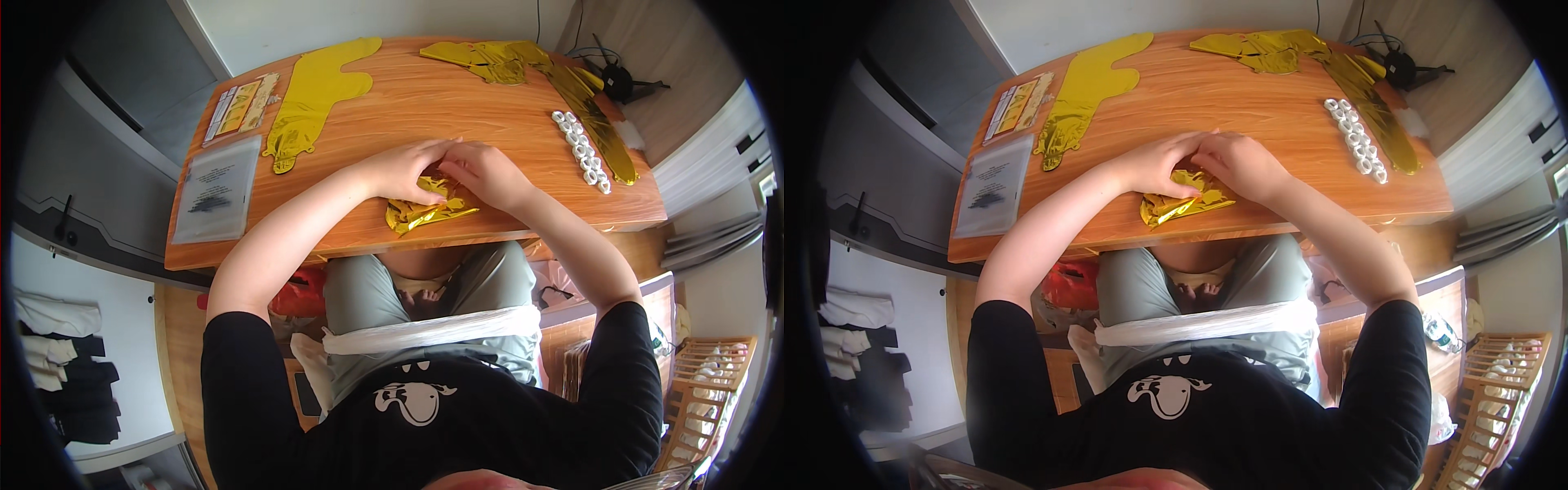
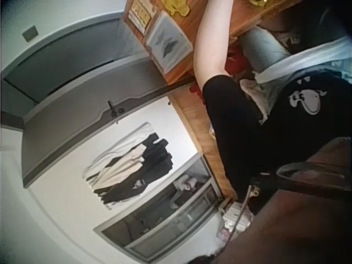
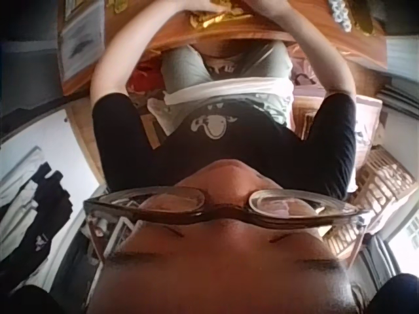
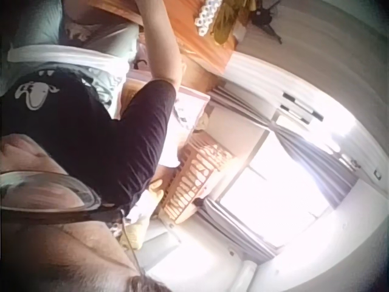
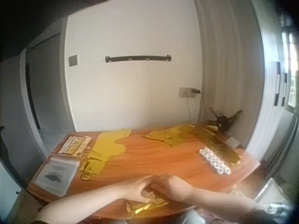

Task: The person folds a foil balloon by hand, places it onto a cardboard backer, and inserts it into a plastic sleeve. The person then opens a desk drawer to retrieve a remote control, closes the room door, and operates the remote control.

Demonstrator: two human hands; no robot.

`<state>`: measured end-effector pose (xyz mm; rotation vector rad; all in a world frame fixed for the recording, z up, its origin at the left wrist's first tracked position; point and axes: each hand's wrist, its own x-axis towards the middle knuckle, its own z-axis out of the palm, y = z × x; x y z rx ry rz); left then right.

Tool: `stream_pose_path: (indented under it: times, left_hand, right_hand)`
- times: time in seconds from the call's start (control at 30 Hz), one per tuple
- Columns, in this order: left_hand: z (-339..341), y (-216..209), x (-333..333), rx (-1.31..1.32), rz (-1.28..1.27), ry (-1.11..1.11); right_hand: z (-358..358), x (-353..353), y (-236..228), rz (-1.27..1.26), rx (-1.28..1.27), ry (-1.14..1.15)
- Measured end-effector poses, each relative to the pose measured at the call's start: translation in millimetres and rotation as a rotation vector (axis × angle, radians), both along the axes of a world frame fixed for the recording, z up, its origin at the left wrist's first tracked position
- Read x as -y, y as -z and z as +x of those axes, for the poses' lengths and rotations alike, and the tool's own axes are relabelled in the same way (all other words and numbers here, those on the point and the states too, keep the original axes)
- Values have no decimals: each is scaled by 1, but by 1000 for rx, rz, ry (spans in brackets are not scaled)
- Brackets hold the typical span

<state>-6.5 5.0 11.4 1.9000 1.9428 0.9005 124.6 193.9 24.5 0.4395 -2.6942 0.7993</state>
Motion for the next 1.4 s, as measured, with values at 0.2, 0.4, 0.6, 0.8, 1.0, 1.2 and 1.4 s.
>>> stream_pose_path:
  times: [0.2, 0.4, 0.6, 0.8, 1.0, 1.2, 1.4]
  left_hand:
    - [6, 1, 1, -363, -144, 2]
    - [33, 2, 12, -410, -286, -228]
    - [31, -37, 15, -127, -482, -228]
    - [32, -8, 16, -417, -218, -103]
    - [38, 9, 17, -504, -180, -110]
    - [36, 9, 17, -523, -137, -81]
    - [37, 12, 18, -534, -103, -79]
  right_hand:
    - [36, 16, -4, 106, -118, -9]
    - [34, 13, 8, 100, -99, -29]
    - [21, -11, 3, -16, 47, -224]
    - [8, -22, 3, -21, 66, -348]
    - [21, -15, 3, 13, 69, -238]
    - [34, -13, -8, 17, 155, -268]
    - [61, -1, 2, 138, -122, -139]
